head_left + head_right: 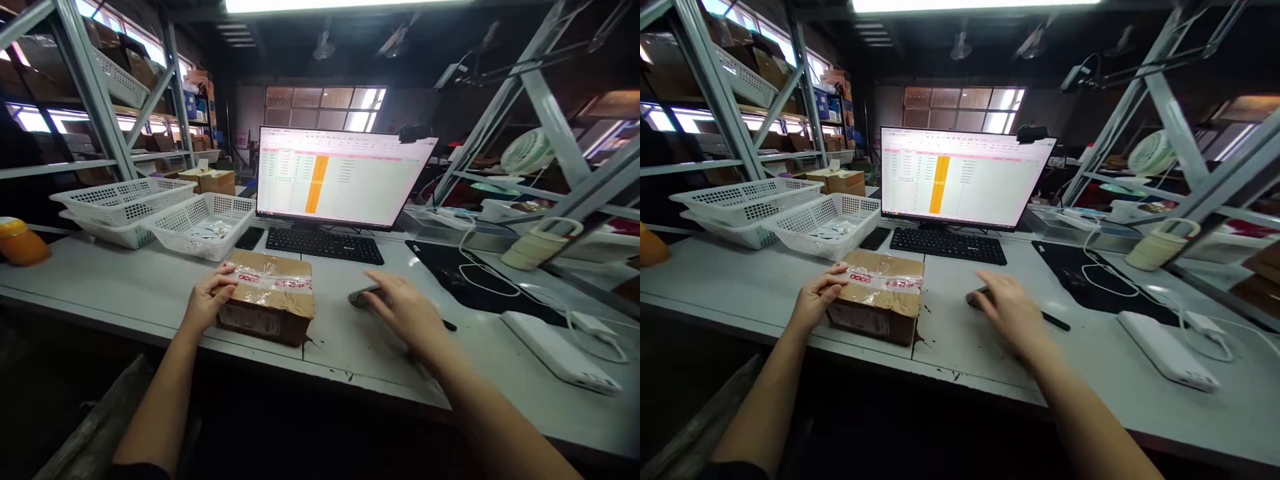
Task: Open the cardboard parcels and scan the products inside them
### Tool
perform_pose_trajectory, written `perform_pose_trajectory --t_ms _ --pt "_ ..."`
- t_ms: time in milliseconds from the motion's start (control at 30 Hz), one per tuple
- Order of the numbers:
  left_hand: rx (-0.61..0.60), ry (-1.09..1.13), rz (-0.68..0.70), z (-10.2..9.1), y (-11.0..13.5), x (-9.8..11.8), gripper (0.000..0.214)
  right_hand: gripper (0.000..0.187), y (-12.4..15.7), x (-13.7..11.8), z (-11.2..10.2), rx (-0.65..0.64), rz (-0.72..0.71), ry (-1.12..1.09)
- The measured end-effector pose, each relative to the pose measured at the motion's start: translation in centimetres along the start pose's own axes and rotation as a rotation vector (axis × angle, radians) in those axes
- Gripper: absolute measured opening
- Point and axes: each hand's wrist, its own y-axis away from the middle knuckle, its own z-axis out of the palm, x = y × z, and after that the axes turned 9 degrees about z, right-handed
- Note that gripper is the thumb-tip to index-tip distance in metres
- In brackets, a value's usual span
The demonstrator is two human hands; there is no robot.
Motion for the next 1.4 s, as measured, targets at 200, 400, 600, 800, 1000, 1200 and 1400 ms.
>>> perform_pose_trajectory --t_ms 200,400,600,800,1000,1200,1400 --pt "0.029 0.083 -0.134 0.5 -1.9 -0.7 0.049 0.075 -0.6 6.1 0.8 -0.399 0.506 -0.315" --pt "0.025 0.242 -0.342 1.0 -3.8 -2.2 0.052 0.057 2.0 4.2 -0.2 -0.402 0.512 -0.685" --pt "0.179 0.176 -0.288 2.0 -3.2 -1.4 0.03 0.057 10.4 0.3 -0.2 -0.463 0.335 -0.849" --pt "0.226 0.142 -0.293 2.7 -2.7 -0.5 0.023 0.088 16.7 -6.2 2.2 -0.338 -0.335 -0.355" --pt "0.248 0.131 -0.295 3.2 -2.4 -0.3 0.019 0.096 15.8 -11.2 4.5 -0.187 -0.654 -0.027" --pt "0.243 0.16 -0.28 3.0 -2.4 -0.5 0.029 0.099 15.5 -11.9 2.0 -0.161 -0.685 -0.008" --pt "0.274 0.227 -0.26 3.3 -1.5 -0.7 0.05 0.088 13.5 -8.2 -2.8 -0.173 -0.453 -0.138"
